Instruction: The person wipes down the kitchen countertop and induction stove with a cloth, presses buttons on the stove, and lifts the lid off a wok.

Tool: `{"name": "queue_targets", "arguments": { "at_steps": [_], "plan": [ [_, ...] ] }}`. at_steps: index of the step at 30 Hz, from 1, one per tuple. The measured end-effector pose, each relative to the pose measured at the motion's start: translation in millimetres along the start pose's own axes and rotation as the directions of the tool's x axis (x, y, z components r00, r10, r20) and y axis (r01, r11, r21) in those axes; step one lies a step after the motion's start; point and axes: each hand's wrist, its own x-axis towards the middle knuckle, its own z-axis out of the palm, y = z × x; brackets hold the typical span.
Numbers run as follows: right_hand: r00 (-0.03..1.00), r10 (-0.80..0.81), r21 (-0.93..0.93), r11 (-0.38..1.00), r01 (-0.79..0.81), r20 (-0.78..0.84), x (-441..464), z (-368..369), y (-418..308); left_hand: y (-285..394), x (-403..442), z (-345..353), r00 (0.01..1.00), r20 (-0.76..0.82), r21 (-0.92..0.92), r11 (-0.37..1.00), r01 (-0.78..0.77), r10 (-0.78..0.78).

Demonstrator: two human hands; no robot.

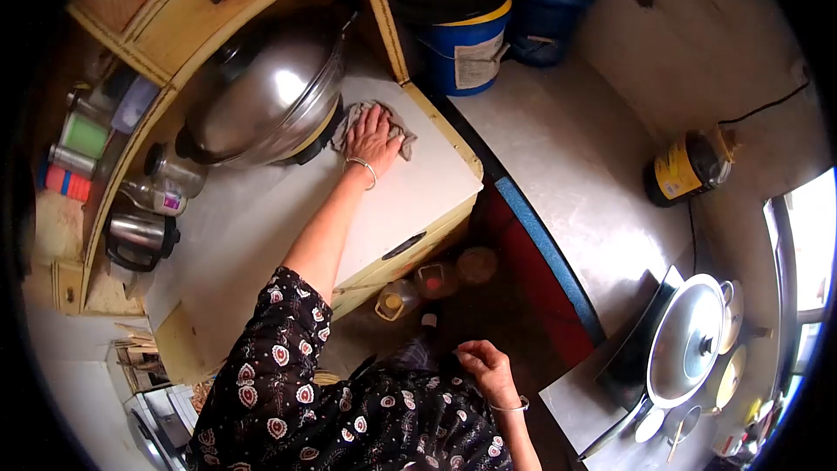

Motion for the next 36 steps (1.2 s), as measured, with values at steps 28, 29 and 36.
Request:
{"name": "queue_targets", "arguments": {
  "at_steps": [28, 29, 36],
  "plan": [
    [0.989, -0.007, 0.053, 0.999, 0.015, -0.148, 6.9, 19.8, 13.6, 4.0, 4.0, 2.6, 0.999, -0.035, -0.065, 0.998, -0.01, 0.008],
    [0.988, -0.019, 0.038, 0.999, 0.025, -0.153, 6.5, 19.7, 12.2, 1.7, 17.0, 1.5, 1.0, -0.021, -0.067, 0.998, -0.005, 0.003],
    [0.977, -0.012, 0.045, 0.999, 0.022, -0.211, 1.2, 18.4, 21.8, -6.3, 88.8, 7.9, 0.992, 0.059, -0.057, 0.992, 0.114, -0.11]
  ]
}}
